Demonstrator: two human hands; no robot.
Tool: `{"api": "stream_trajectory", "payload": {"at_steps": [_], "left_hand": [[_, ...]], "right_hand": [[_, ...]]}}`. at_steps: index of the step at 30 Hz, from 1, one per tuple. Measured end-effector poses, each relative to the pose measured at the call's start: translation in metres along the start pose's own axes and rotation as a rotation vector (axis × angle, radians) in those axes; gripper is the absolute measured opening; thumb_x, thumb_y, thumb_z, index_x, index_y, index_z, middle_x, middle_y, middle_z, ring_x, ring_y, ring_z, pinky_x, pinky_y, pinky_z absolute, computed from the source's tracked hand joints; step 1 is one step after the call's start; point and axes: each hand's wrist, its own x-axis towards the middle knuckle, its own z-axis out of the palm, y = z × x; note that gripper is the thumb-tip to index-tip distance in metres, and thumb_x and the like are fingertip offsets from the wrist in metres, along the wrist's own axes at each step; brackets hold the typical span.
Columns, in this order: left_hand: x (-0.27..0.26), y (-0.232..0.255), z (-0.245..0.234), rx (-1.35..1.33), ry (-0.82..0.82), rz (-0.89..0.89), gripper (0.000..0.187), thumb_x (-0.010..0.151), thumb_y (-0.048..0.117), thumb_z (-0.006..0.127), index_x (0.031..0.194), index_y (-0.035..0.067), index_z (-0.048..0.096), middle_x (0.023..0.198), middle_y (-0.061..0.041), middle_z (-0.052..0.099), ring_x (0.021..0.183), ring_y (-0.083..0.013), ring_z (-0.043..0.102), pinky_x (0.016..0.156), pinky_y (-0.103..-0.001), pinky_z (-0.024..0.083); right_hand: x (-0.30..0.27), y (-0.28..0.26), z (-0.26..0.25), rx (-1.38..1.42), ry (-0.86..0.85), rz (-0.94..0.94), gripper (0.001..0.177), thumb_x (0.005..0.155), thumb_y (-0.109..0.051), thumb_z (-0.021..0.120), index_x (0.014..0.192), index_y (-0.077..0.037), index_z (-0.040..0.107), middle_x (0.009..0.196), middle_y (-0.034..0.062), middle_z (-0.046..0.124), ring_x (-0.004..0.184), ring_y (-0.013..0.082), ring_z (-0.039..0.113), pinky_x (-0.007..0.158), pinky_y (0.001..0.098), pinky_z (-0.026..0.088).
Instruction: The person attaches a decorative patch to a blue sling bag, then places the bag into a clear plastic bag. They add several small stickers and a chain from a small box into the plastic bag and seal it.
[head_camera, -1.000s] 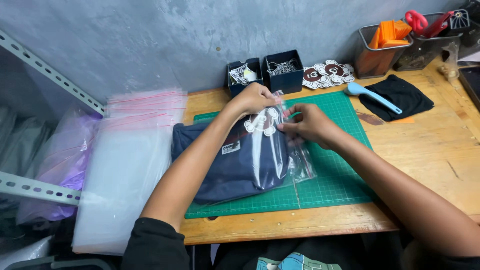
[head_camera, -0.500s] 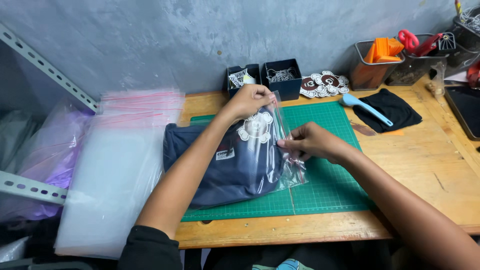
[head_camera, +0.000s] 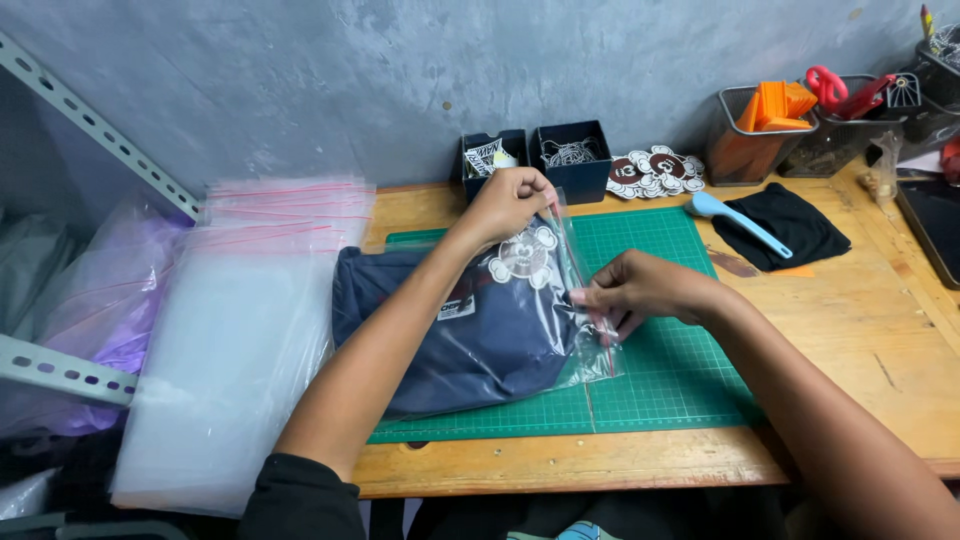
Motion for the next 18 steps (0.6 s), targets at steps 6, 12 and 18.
{"api": "stream_trajectory", "payload": {"at_steps": [6, 12, 18], "left_hand": [[0.015, -0.013, 0.015, 0.083, 0.021, 0.024, 0.007, 0.095, 0.028, 0.081, 0.098, 0.029, 0.087, 0.081, 0.009, 0.085, 0.085, -0.0098, 0.077, 0.086, -0.026, 0.054], [0.008, -0.004, 0.021, 0.042, -0.013, 0.002, 0.009, 0.095, 0.026, 0.080, 0.100, 0.026, 0.087, 0.086, 0.004, 0.086, 0.091, -0.0145, 0.079, 0.091, -0.029, 0.055], [0.011, -0.003, 0.030, 0.139, 0.028, -0.023, 0.007, 0.089, 0.030, 0.081, 0.094, 0.029, 0.087, 0.079, 0.007, 0.083, 0.085, -0.0147, 0.078, 0.085, -0.029, 0.057]], "right_hand": [[0.060, 0.027, -0.022, 0.135, 0.494, -0.392, 0.033, 0.106, -0.028, 0.089, 0.102, 0.004, 0.082, 0.080, 0.0173, 0.076, 0.076, 0.0257, 0.080, 0.060, 0.0408, 0.071], [0.087, 0.032, -0.015, 0.175, 0.630, -0.456, 0.023, 0.099, -0.016, 0.088, 0.109, 0.004, 0.084, 0.082, 0.0161, 0.080, 0.077, 0.0188, 0.078, 0.064, 0.0324, 0.069], [0.091, 0.036, -0.016, 0.120, 0.638, -0.429, 0.018, 0.097, -0.019, 0.084, 0.099, -0.001, 0.086, 0.075, 0.0119, 0.079, 0.067, 0.0152, 0.074, 0.061, 0.0308, 0.067]]}}
